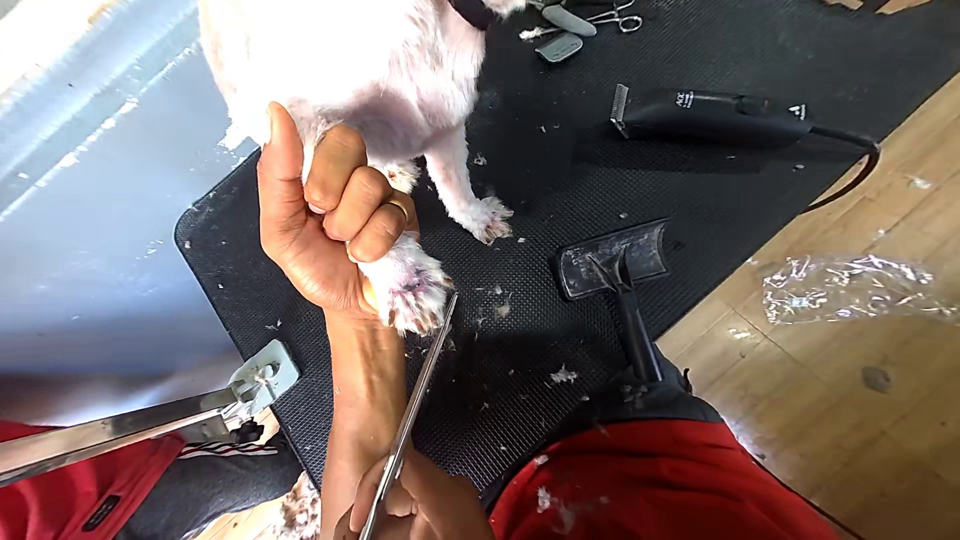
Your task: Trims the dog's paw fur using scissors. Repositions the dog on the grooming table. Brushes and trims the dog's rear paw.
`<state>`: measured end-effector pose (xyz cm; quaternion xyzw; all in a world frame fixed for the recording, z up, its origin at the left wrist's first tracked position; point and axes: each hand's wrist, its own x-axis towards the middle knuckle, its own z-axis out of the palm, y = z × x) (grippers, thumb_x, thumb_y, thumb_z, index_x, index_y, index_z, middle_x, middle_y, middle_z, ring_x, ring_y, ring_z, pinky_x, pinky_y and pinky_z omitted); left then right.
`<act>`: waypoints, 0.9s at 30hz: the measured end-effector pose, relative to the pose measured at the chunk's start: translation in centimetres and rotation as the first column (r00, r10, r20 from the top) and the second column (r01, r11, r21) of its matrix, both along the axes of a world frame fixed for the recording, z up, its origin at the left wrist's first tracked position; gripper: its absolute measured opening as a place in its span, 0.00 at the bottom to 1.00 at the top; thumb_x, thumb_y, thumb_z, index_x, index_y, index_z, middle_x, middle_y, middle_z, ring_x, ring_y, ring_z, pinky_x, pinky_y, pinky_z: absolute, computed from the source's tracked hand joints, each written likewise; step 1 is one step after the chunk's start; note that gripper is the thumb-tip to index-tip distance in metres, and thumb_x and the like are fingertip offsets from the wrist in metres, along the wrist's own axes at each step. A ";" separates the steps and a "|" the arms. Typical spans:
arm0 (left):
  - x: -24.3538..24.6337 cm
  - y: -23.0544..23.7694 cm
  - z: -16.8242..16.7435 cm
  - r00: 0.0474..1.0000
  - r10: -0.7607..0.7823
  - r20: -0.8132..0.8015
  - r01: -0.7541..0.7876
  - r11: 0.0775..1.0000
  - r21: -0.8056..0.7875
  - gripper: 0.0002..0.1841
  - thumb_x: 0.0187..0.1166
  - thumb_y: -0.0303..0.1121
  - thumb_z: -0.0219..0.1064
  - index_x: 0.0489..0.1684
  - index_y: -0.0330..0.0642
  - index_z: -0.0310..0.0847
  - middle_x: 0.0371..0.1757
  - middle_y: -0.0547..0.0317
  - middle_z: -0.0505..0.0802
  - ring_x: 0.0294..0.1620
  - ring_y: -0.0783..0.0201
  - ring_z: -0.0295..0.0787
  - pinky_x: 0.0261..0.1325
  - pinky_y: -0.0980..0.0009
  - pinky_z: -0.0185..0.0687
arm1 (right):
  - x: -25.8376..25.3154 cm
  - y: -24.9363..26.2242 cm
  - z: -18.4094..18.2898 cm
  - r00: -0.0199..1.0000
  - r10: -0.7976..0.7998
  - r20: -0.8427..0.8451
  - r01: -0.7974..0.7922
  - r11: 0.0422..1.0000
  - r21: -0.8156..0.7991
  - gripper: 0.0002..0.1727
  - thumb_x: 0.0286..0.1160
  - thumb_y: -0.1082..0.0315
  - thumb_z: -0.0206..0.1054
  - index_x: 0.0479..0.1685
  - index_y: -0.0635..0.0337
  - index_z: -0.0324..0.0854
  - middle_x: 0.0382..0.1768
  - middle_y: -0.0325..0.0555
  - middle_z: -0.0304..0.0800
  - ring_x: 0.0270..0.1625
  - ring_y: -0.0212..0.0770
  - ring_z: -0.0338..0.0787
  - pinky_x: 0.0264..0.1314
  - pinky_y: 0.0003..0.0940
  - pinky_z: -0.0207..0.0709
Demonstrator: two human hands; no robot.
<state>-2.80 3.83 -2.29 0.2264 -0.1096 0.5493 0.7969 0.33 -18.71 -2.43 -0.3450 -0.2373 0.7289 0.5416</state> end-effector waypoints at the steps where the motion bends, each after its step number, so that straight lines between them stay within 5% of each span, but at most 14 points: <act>1: -0.1 0.0 0.0 1.000 -0.005 0.005 0.005 1.000 0.008 0.33 0.92 0.51 0.34 0.13 0.41 0.66 0.09 0.67 0.67 0.07 0.74 0.63 0.11 0.82 0.58 | 0.1 0.0 -0.2 1.000 0.004 0.003 -0.004 1.000 0.007 0.16 0.66 0.82 0.74 0.49 0.71 0.74 0.36 0.53 0.89 0.36 0.46 0.95 0.37 0.42 0.93; 8: -0.5 0.3 -0.2 0.997 -0.045 0.063 0.046 0.999 -0.018 0.33 0.92 0.53 0.36 0.17 0.39 0.69 0.09 0.68 0.67 0.06 0.76 0.64 0.10 0.83 0.59 | 0.3 0.4 -0.5 1.000 -0.021 0.022 0.019 0.997 0.076 0.18 0.63 0.78 0.76 0.49 0.72 0.75 0.36 0.51 0.88 0.34 0.40 0.93 0.32 0.36 0.90; 15: -0.8 0.4 -0.4 0.997 -0.043 0.067 0.047 0.997 -0.056 0.33 0.90 0.56 0.36 0.32 0.35 0.75 0.10 0.70 0.68 0.06 0.77 0.65 0.10 0.84 0.62 | 0.5 0.9 -0.4 1.000 0.014 0.011 -0.015 0.996 0.091 0.16 0.64 0.80 0.74 0.49 0.70 0.75 0.36 0.51 0.88 0.35 0.41 0.93 0.33 0.37 0.90; 19: -0.9 0.5 -0.5 0.996 -0.063 0.064 0.065 0.997 -0.039 0.34 0.91 0.55 0.35 0.19 0.39 0.71 0.09 0.69 0.67 0.07 0.76 0.64 0.11 0.83 0.59 | 0.6 1.1 -0.5 1.000 0.024 0.013 -0.025 0.996 0.090 0.15 0.65 0.83 0.71 0.49 0.71 0.74 0.36 0.51 0.89 0.34 0.41 0.94 0.31 0.37 0.90; 27: -0.7 0.6 -0.6 0.996 -0.055 0.068 0.058 0.998 -0.039 0.35 0.91 0.56 0.32 0.15 0.41 0.68 0.07 0.69 0.66 0.05 0.76 0.62 0.10 0.83 0.57 | 1.2 1.1 -1.0 0.999 0.022 0.027 -0.025 0.994 0.109 0.17 0.63 0.78 0.75 0.48 0.69 0.74 0.36 0.49 0.88 0.33 0.38 0.92 0.30 0.33 0.87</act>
